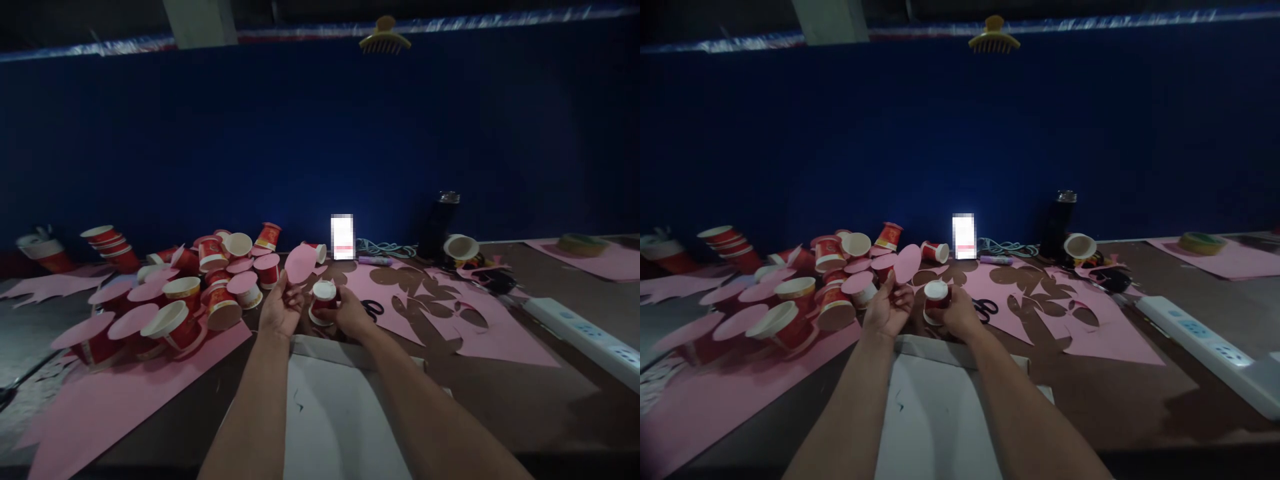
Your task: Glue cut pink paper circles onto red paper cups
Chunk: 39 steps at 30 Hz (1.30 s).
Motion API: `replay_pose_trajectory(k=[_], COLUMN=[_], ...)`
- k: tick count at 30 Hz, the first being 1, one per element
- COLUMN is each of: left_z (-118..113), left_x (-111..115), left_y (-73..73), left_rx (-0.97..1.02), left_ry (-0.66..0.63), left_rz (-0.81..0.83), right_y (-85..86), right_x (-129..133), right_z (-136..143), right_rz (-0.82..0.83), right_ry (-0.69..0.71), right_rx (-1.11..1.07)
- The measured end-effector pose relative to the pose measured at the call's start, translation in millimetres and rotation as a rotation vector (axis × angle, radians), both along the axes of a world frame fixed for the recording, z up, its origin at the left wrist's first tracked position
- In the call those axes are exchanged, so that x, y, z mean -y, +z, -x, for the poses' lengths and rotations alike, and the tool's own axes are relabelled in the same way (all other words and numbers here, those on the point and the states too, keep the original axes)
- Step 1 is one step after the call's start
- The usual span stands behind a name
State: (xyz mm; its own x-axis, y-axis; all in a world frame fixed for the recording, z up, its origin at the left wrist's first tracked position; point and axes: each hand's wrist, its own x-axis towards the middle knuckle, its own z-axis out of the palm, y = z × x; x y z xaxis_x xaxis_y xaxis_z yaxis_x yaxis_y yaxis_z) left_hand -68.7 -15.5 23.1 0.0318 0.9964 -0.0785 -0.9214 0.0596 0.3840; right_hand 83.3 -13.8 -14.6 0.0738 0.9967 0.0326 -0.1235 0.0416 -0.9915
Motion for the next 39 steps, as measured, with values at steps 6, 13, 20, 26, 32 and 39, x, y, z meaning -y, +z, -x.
replay_pose_trajectory(k=[6,13,20,26,32,39], left_z=[2,3,2,1,0,-1], left_x=[1,0,0,1,2,3], left_y=[-0.1,-1.3,-0.5,1.3,2.9,3.3], left_rx=[0.069,0.054,0.029,0.052,0.076,0.061], left_ry=[-0.003,0.002,0.018,0.045,0.01,0.011], left_rz=[-0.045,-0.063,-0.062,-0.017,-0.022,-0.02], right_y=[20.7,22.9,22.9,12.0,-1.1,2.9], right_x=[3,2,2,0,-7,-2], right_z=[-10,-15,-13,-3,-1,1], right_rz=[0.072,0.141,0.077,-0.18,-0.197,-0.161], right_ry=[0.188,0.222,0.2,0.095,0.076,0.11], right_rx=[-0.315,-0.51,-0.333,0.023,0.136,0.141])
